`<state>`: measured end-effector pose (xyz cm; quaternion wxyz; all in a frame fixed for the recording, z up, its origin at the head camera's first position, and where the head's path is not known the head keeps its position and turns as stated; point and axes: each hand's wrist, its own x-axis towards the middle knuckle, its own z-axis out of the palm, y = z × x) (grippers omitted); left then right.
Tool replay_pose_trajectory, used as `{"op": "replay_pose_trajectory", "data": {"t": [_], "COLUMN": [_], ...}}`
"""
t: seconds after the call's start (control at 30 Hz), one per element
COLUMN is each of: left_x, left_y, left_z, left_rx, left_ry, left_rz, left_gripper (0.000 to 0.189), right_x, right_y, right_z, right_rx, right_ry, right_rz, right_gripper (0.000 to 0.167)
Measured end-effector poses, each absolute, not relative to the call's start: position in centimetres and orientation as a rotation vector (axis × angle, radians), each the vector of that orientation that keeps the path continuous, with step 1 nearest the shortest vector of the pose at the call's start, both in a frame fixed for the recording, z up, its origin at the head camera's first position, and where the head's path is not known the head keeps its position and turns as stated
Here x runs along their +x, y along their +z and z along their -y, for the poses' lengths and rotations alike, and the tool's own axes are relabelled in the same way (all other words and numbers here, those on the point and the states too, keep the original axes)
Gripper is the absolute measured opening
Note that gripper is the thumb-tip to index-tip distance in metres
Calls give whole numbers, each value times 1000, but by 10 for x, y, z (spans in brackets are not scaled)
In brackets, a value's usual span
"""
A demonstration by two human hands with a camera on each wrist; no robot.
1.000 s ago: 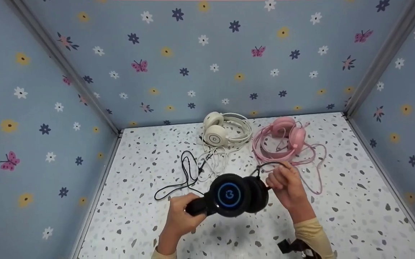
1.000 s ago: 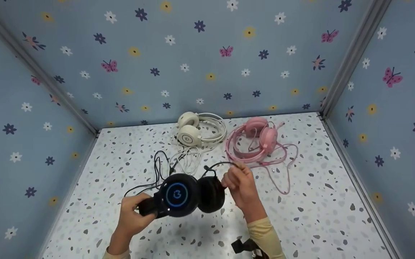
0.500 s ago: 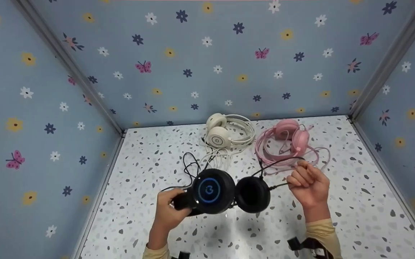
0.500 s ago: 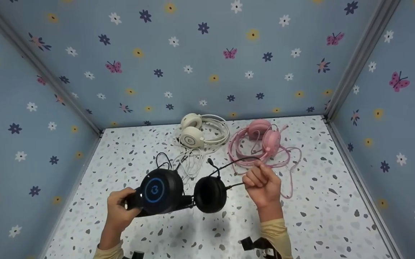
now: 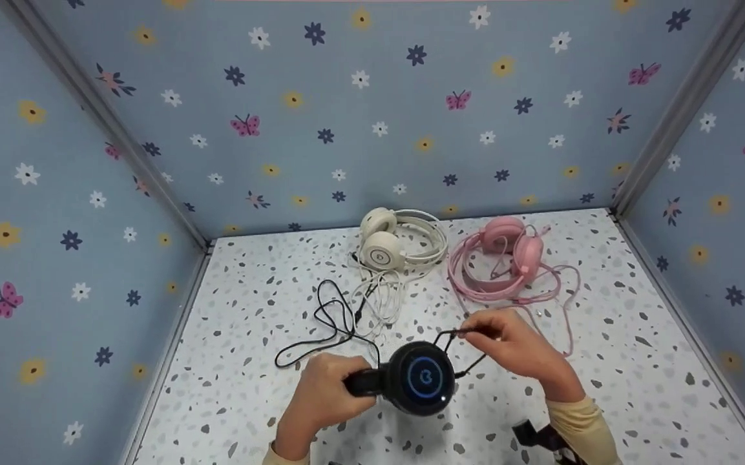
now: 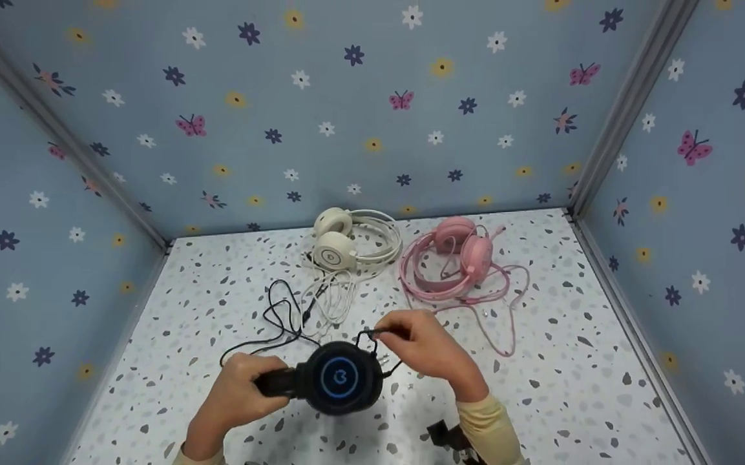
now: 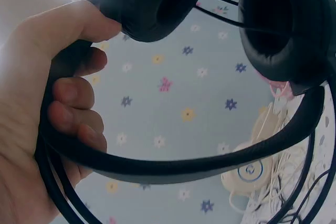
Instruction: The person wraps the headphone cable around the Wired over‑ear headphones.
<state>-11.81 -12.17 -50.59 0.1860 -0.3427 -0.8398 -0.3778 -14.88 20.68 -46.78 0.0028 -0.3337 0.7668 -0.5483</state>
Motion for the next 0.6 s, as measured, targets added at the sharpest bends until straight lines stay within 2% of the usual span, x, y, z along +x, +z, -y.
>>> {"op": "replay_pose_trajectory", "data": {"t": [0.17, 0.33, 0.43, 0.6], "left_x": [-115, -112, -110, -108], "left_y": [-503, -501, -505, -518], "left_z": [111, 105, 104, 113], "left_rx": [-934, -969, -1031, -980], "left_ry": [-986, -917, -928, -1173], "left_rz": [2356, 2354, 2339, 2350], "left_gripper": [23, 23, 23, 23], "right_x": [-140, -140, -142, -136], "right_y": [-462, -462, -464, -475], "right_z": [-184, -183, -182, -182], "right_rx": [-1318, -1053, -1005, -1310], "right_ry": [-1547, -1400, -1325, -1330], "right_rz": [-2707, -2910, -2875, -2910], "right_gripper": [28, 15, 9, 13]}}
